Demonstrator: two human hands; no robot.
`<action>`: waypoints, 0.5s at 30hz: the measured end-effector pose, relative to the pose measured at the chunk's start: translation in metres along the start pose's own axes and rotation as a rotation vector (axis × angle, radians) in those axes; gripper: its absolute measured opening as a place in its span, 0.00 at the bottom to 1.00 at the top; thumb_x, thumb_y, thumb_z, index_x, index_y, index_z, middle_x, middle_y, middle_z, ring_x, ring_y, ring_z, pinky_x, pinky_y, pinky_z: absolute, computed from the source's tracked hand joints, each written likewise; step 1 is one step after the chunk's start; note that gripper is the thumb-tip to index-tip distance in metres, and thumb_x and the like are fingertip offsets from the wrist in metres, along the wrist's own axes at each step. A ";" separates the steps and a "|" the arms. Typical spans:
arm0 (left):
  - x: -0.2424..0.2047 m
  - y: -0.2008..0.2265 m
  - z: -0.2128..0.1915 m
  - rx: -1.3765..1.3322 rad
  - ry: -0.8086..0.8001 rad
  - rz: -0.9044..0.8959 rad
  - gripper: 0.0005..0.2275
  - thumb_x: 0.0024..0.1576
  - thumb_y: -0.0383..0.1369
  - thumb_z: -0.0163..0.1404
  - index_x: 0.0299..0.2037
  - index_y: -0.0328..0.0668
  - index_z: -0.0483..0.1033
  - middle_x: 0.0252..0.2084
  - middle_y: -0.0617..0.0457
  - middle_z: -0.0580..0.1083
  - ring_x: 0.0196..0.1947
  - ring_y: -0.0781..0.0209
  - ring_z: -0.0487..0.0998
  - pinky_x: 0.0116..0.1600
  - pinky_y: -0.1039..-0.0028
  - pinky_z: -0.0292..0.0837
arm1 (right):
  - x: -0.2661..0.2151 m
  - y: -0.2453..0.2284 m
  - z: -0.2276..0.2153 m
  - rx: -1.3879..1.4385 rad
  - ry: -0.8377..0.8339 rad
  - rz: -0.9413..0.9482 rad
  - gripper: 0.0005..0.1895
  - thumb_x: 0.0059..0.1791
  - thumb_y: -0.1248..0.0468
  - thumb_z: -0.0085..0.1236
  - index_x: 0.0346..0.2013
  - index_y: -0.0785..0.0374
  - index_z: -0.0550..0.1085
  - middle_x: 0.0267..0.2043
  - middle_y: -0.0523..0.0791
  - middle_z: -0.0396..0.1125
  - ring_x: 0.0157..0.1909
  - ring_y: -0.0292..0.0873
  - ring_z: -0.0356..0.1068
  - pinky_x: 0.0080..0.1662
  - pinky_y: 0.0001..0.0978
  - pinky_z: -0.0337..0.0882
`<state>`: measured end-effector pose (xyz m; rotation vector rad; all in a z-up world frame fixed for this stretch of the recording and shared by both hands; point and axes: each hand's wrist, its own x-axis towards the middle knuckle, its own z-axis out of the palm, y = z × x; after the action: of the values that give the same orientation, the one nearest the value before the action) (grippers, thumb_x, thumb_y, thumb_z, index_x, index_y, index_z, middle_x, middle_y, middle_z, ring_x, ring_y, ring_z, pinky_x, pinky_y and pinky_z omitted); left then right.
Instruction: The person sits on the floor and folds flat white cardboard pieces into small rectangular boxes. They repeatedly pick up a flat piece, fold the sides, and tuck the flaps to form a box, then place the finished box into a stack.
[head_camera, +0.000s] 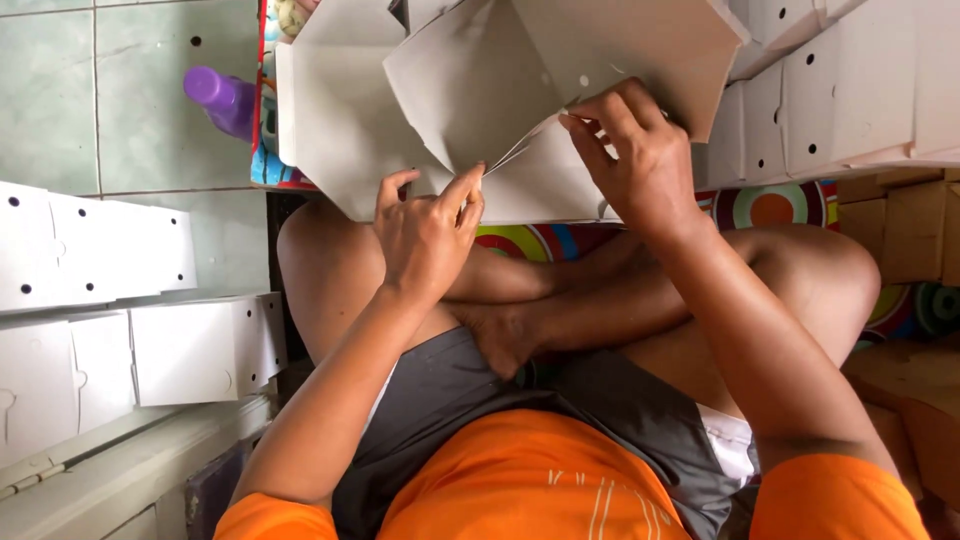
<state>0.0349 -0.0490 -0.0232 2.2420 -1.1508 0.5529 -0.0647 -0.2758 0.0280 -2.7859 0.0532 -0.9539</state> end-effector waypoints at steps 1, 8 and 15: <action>0.001 0.000 0.001 0.000 0.000 -0.003 0.10 0.59 0.27 0.57 0.47 0.56 0.84 0.15 0.63 0.73 0.15 0.63 0.71 0.60 0.70 0.62 | 0.000 -0.001 0.002 0.001 -0.003 -0.001 0.06 0.61 0.65 0.64 0.43 0.61 0.75 0.42 0.44 0.68 0.34 0.43 0.68 0.30 0.37 0.69; 0.003 0.000 0.002 0.025 -0.006 0.007 0.10 0.59 0.27 0.57 0.47 0.56 0.83 0.12 0.62 0.70 0.13 0.61 0.68 0.59 0.71 0.64 | 0.004 -0.001 0.007 0.190 -0.056 -0.126 0.04 0.59 0.75 0.60 0.47 0.65 0.76 0.44 0.49 0.69 0.39 0.47 0.70 0.37 0.38 0.69; 0.003 0.002 0.000 0.011 0.006 -0.011 0.09 0.60 0.26 0.56 0.45 0.55 0.83 0.11 0.62 0.69 0.12 0.60 0.67 0.61 0.69 0.64 | 0.019 0.004 -0.007 0.261 -0.165 -0.270 0.08 0.60 0.79 0.55 0.50 0.68 0.74 0.54 0.51 0.66 0.47 0.49 0.72 0.46 0.37 0.73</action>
<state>0.0349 -0.0517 -0.0215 2.2536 -1.1350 0.5622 -0.0538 -0.2824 0.0444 -2.6551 -0.4483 -0.7188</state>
